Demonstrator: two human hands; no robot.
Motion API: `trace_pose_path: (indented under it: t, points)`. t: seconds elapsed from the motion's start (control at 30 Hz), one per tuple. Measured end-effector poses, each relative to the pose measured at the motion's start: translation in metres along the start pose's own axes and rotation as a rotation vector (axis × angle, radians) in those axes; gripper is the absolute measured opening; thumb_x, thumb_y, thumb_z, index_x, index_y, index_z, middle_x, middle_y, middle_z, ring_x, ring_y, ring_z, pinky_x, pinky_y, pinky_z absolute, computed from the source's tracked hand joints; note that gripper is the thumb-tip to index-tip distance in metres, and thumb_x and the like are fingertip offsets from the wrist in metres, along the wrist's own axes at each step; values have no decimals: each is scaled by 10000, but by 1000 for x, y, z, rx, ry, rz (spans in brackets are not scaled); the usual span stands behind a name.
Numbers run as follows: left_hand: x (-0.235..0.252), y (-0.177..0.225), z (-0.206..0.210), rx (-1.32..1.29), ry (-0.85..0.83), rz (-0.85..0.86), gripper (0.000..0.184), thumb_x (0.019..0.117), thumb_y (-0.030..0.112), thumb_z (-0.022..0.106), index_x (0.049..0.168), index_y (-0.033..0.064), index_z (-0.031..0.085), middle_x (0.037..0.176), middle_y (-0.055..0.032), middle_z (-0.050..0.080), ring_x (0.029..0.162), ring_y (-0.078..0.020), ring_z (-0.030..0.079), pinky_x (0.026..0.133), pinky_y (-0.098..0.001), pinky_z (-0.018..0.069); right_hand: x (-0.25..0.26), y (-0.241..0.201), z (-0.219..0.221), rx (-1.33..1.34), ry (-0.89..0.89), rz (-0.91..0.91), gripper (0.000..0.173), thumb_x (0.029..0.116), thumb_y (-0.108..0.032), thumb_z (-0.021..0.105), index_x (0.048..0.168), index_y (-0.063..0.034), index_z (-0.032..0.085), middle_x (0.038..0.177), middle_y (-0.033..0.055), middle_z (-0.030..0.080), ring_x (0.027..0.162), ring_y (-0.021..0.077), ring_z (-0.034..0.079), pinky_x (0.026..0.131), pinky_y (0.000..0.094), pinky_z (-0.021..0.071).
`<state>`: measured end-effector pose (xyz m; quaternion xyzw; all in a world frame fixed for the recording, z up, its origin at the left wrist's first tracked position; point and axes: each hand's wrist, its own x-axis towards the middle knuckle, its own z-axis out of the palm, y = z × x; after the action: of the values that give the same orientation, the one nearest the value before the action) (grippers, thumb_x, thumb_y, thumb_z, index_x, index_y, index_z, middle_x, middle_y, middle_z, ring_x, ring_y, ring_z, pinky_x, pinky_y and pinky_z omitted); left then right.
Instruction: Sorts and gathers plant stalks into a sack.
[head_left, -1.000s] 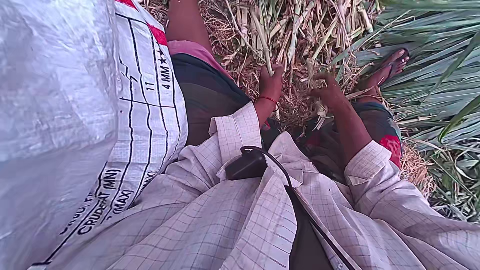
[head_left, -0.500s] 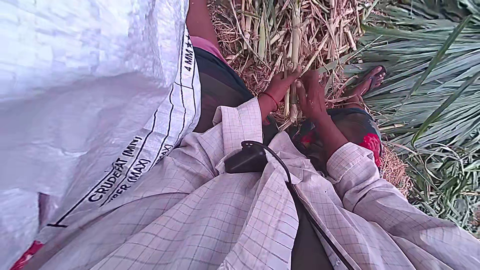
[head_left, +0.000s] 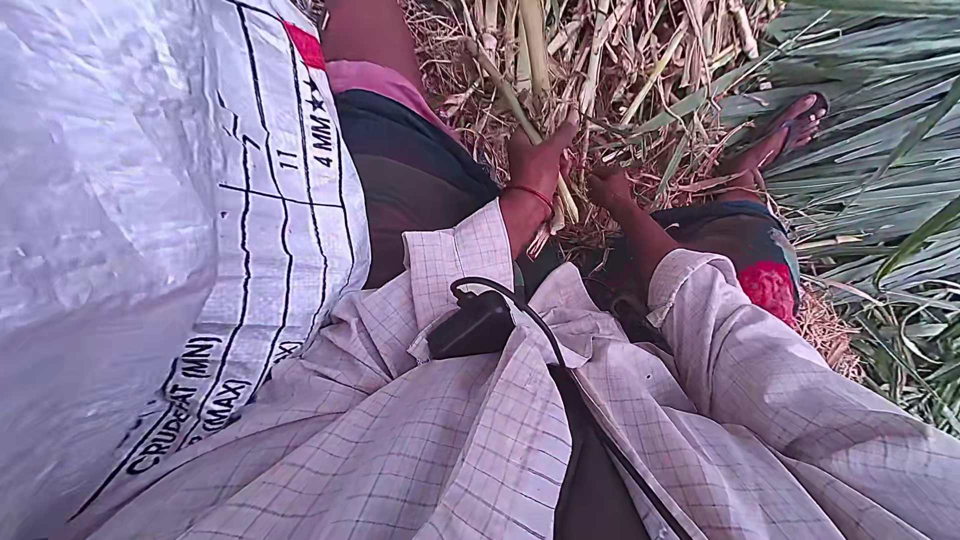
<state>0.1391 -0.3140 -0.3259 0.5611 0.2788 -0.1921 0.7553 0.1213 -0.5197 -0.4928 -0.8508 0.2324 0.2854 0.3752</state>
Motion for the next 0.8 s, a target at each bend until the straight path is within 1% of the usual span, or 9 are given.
trace_pose_path:
  t: [0.1,0.2,0.27,0.3,0.43,0.53,0.63,0.73,0.8]
  points:
    - [6,-10,-2,67,-20,-76,451,975,151,714,1320,11,459,890,-83,604,641,-122,616,602,-241,562,16,-11,21,17,65,71,421,1032,-264,549,1374,-27,613,1334,243,637,1258,395,599,1060,581,458]
    - [14,-19,-6,164,16,-143,675,905,66,755,1469,36,387,1136,-154,604,868,-189,640,745,-317,567,37,-9,27,161,42,126,543,963,-344,665,1382,-10,577,1332,263,611,1226,394,601,1013,585,494]
    - [16,-22,-5,198,30,-179,700,861,80,796,1450,16,423,1280,-188,609,1087,-253,641,905,-416,561,39,-12,18,137,22,146,539,933,-329,730,1325,19,604,1299,266,626,1202,391,611,1016,586,487]
    - [16,-22,-2,197,35,-173,697,853,123,824,1426,-2,448,1271,-198,610,1107,-266,638,931,-436,558,43,-12,12,101,28,147,508,922,-322,735,1275,30,635,1256,263,650,1176,393,628,1003,593,494]
    - [19,-19,4,128,57,-7,663,848,208,855,1358,-20,499,1162,-188,640,1019,-231,665,902,-398,577,40,-22,-21,107,115,4,413,991,-329,626,1197,27,658,1075,232,691,974,349,672,879,573,528]
    - [19,-16,1,127,107,115,623,911,241,795,1388,-8,480,1198,-183,627,1068,-222,648,940,-395,556,7,-37,-55,92,231,-32,449,1028,-385,581,1135,41,675,1032,219,682,938,321,662,866,544,527]
    - [17,-8,-3,128,157,147,593,975,295,721,1409,-27,477,1225,-197,629,1097,-229,644,972,-404,536,-31,-42,-83,4,384,-49,496,1002,-431,612,1063,57,673,1032,252,676,986,374,660,886,600,509]
    - [15,1,-8,6,139,114,522,1033,218,635,1439,-13,402,1051,-154,631,819,-185,668,749,-341,598,-77,-38,-95,-115,533,79,498,1002,-448,609,1197,4,681,1162,269,679,1105,423,657,925,640,503]
    - [10,9,-11,-60,87,63,494,1072,155,545,1489,20,318,999,-120,635,748,-156,649,659,-295,573,-109,-35,-95,-188,613,212,518,1019,-513,557,1267,-72,668,1249,224,677,1174,402,649,937,630,510]
